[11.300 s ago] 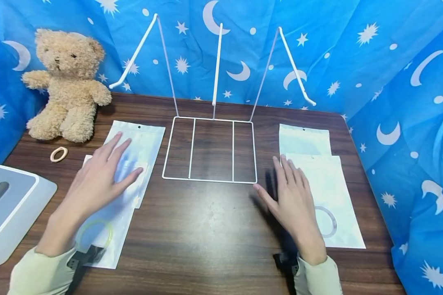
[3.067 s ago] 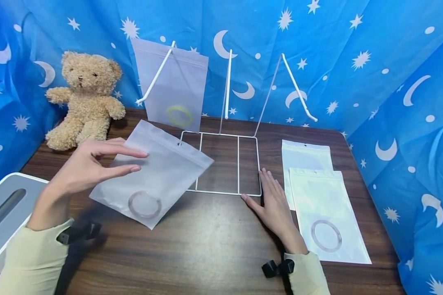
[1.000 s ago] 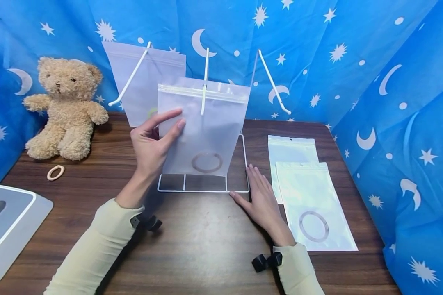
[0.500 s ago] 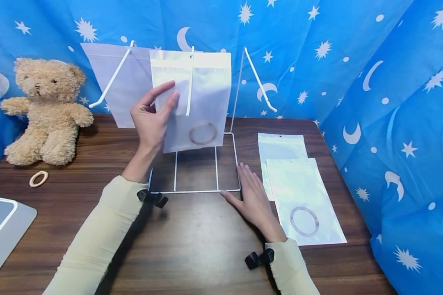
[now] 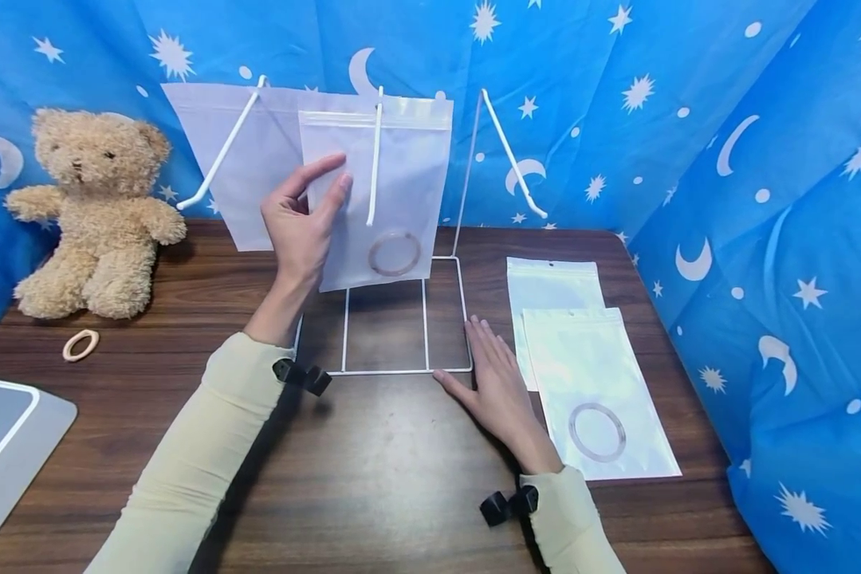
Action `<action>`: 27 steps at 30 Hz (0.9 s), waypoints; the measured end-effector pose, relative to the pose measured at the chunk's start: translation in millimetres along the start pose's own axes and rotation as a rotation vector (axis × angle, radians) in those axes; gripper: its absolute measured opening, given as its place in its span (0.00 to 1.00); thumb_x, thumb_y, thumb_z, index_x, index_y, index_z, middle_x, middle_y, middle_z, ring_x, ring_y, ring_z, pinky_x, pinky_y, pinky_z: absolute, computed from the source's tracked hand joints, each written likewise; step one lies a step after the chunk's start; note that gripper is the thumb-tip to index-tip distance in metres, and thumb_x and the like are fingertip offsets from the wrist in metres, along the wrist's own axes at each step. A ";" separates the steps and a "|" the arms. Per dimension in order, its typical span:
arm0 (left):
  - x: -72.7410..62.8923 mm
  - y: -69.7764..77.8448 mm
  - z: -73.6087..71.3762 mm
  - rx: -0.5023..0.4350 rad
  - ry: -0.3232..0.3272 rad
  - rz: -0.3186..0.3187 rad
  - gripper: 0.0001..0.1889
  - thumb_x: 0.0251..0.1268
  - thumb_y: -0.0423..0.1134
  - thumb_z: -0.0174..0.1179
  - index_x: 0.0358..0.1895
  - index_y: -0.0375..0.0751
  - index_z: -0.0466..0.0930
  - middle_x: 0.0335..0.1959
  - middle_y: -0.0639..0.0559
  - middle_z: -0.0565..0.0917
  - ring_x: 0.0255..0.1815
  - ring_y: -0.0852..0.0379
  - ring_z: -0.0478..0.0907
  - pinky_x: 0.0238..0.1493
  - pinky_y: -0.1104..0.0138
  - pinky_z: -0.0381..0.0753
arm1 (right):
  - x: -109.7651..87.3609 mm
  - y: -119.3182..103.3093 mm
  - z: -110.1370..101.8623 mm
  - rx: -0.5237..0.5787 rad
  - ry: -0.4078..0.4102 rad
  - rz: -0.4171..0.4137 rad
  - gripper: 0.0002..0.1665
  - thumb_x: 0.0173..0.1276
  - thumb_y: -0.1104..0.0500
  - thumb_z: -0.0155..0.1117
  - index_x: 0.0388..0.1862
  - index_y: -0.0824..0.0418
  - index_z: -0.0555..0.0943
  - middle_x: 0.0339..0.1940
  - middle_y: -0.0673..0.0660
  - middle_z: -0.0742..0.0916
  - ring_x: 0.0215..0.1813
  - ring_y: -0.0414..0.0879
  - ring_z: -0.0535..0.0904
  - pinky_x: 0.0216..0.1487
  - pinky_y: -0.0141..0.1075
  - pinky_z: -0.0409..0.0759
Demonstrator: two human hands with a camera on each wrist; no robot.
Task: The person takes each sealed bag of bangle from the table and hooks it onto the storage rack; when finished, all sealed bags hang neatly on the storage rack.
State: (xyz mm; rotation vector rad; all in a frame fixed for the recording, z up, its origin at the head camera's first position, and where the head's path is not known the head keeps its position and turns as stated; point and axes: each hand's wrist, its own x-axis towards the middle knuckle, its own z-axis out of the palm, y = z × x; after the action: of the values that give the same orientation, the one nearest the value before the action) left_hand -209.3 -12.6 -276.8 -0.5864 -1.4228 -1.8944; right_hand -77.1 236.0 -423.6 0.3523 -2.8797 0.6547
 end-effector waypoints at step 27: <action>-43.5 54.5 -102.3 0.480 -0.284 -0.124 0.12 0.62 0.22 0.62 0.49 0.26 0.82 0.46 0.36 0.83 0.44 0.44 0.79 0.42 0.70 0.79 | 2.8 1.1 0.7 0.001 -0.015 0.004 0.54 0.66 0.32 0.59 0.78 0.63 0.56 0.77 0.62 0.61 0.77 0.58 0.52 0.73 0.55 0.51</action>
State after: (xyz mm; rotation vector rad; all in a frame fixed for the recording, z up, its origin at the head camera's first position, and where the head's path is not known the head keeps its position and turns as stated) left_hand -134.9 -108.1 -302.9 -0.5521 -2.0566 -1.5141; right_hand -80.2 236.1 -424.0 0.3527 -2.8947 0.6574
